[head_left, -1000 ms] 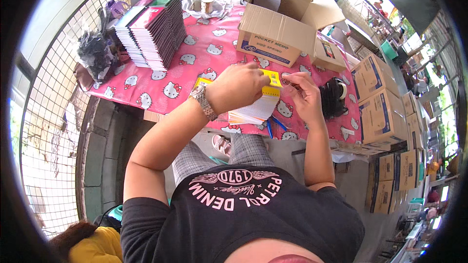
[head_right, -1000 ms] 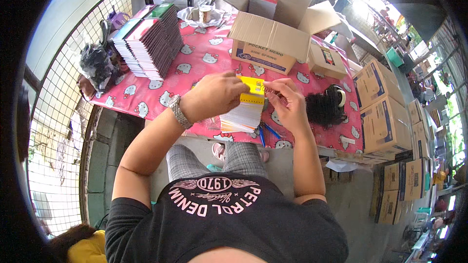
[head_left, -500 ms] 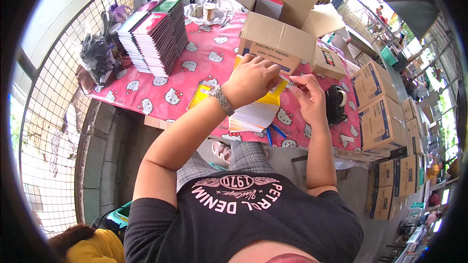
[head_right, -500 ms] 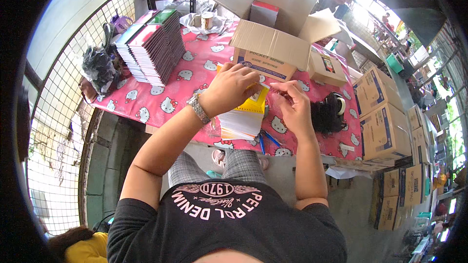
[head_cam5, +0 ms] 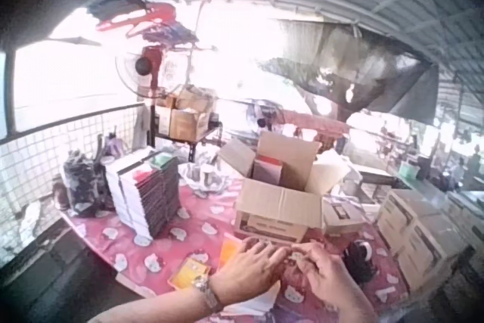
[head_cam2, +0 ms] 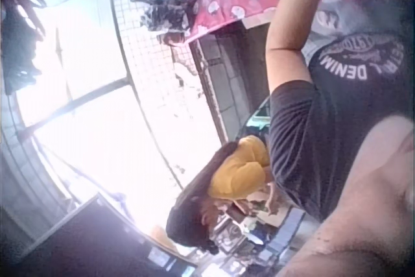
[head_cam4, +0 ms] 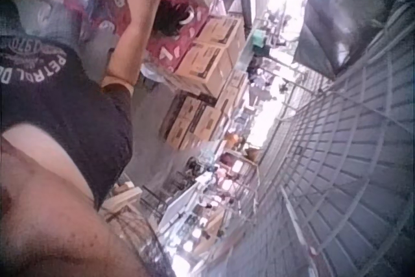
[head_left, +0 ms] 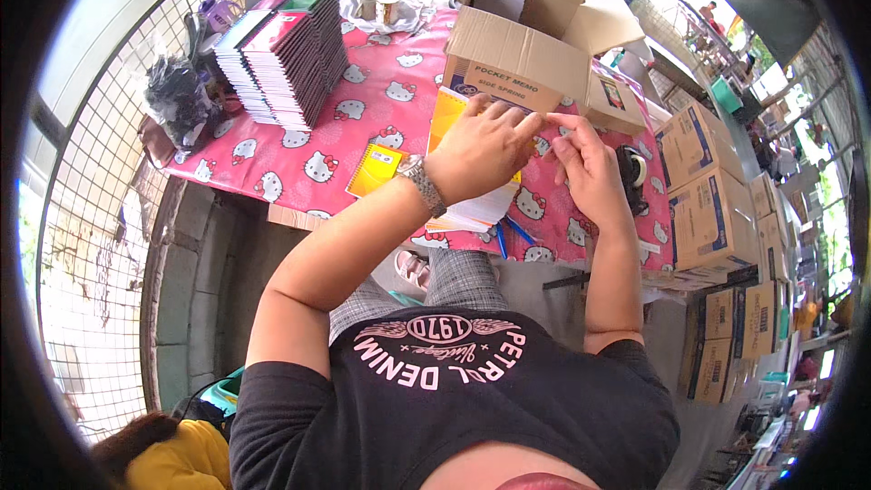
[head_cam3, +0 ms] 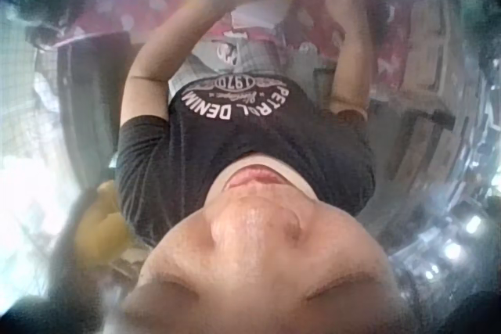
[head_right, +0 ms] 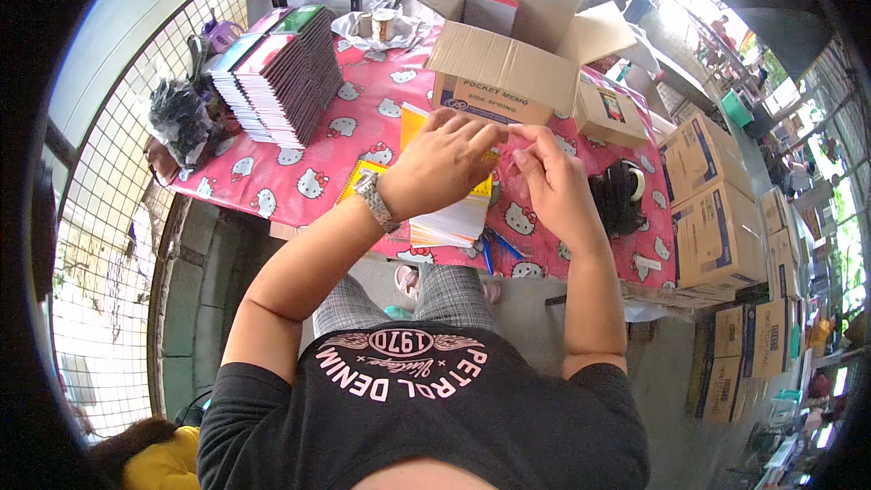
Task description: The person takes spiral notebooks from a box, aligns a spiral binding into the holes, and cuts the excess wire using a pair of snips.
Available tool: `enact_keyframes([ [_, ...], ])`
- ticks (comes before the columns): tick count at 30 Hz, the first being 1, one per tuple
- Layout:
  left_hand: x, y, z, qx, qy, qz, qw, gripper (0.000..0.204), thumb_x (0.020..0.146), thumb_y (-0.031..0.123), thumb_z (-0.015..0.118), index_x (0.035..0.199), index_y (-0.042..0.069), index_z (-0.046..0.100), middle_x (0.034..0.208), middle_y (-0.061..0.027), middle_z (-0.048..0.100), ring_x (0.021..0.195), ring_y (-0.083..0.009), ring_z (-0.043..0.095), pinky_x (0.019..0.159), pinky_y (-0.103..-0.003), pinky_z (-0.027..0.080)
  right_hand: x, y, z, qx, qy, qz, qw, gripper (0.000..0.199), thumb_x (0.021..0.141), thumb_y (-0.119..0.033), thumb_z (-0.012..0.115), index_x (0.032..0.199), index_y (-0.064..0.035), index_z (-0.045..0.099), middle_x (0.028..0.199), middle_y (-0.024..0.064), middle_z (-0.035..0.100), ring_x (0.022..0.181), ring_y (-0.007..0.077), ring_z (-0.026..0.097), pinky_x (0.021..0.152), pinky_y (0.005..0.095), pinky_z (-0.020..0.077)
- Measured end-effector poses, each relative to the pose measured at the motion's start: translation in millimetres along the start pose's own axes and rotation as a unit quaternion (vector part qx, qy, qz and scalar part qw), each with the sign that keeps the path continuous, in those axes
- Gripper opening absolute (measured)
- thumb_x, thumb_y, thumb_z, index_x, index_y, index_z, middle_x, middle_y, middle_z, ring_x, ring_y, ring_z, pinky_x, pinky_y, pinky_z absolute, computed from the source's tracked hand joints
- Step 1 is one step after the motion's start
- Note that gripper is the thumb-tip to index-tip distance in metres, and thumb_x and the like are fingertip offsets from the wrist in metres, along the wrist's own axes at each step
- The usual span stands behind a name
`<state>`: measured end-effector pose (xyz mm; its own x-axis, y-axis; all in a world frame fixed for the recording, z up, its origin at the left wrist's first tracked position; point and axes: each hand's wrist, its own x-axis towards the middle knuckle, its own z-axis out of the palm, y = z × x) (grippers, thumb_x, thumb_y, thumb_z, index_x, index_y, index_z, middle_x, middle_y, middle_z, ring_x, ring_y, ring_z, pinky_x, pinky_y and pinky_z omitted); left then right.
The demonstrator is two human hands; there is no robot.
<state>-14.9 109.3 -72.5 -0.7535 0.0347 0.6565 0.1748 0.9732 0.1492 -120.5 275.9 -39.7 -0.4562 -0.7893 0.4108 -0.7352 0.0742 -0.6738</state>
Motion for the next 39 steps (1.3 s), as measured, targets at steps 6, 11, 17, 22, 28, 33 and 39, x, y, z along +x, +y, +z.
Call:
enact_keyframes([
  [6,-6.1,-5.6,-10.9,-0.031,-0.027,-0.012,0.999,0.024,0.091,0.025,0.06,0.11,0.011,0.054,0.104,-0.0072,0.064,0.107,-0.0272,0.059,0.098,-0.044,0.039,13.3,-19.3,-2.4,0.023,-0.074,0.057,0.995,0.03,0.095,-0.006,0.059,0.124,-0.0034,0.053,0.085,0.0107,0.067,0.066,0.0129,0.061,0.064,0.0279,0.05],
  [11,-1.9,-7.1,-8.1,-0.08,-0.022,-0.016,0.996,0.014,0.092,0.022,0.058,0.099,0.01,0.055,0.09,-0.0095,0.062,0.098,-0.0292,0.06,0.097,-0.044,0.039,39.5,186.9,56.0,-0.102,0.071,0.076,0.989,0.028,0.098,-0.03,0.051,0.11,-0.0067,0.062,0.086,0.01,0.068,0.068,0.0182,0.063,0.062,0.0317,0.05],
  [17,-8.8,-12.5,3.2,-0.076,0.005,-0.014,0.997,0.028,0.087,0.035,0.065,0.098,0.011,0.059,0.094,-0.0093,0.063,0.099,-0.0288,0.06,0.094,-0.043,0.04,-28.2,282.8,162.4,-0.278,-0.084,0.044,0.956,0.038,0.091,-0.032,0.055,0.115,-0.0038,0.06,0.097,0.0139,0.066,0.083,0.0228,0.061,0.074,0.035,0.0478],
  [22,-8.2,-14.7,10.3,-0.105,-0.037,-0.016,0.994,0.021,0.091,0.033,0.061,0.099,0.013,0.06,0.09,-0.0045,0.064,0.101,-0.0243,0.061,0.103,-0.05,0.035,-22.5,262.3,144.8,-0.294,-0.105,0.069,0.948,0.048,0.085,-0.034,0.058,0.12,-0.0014,0.058,0.106,0.0172,0.064,0.095,0.0266,0.059,0.084,0.0378,0.0459],
  [28,-18.4,-6.4,-6.1,0.034,-0.012,-0.118,0.992,0.031,0.092,0.04,0.059,0.113,0.017,0.063,0.109,-0.006,0.058,0.119,-0.0246,0.05,0.104,-0.08,0.002,8.3,237.4,104.0,-0.162,-0.091,0.107,0.977,0.061,0.078,-0.036,0.061,0.126,0.0015,0.056,0.117,0.0211,0.061,0.109,0.0312,0.057,0.095,0.0411,0.0437],
  [33,-19.1,-21.4,5.8,0.008,-0.026,-0.121,0.992,0.048,0.08,0.048,0.071,0.116,0.018,0.063,0.111,-0.006,0.057,0.119,-0.0247,0.049,0.099,-0.068,0.031,45.4,78.6,8.6,0.613,-0.089,0.025,0.785,0.072,0.073,-0.037,0.064,0.131,0.0039,0.054,0.126,0.0244,0.059,0.121,0.0351,0.055,0.105,0.0439,0.0419],
  [39,-12.7,-12.6,-2.3,-0.013,-0.033,-0.129,0.991,0.05,0.073,0.052,0.075,0.11,0.019,0.067,0.105,-0.0044,0.059,0.114,-0.0234,0.051,0.089,-0.049,0.039,56.9,67.8,-40.9,0.396,-0.289,0.023,0.871,0.08,0.063,-0.031,0.065,0.13,0.0098,0.052,0.133,0.0294,0.054,0.129,0.0417,0.049,0.11,0.0464,0.039],
])
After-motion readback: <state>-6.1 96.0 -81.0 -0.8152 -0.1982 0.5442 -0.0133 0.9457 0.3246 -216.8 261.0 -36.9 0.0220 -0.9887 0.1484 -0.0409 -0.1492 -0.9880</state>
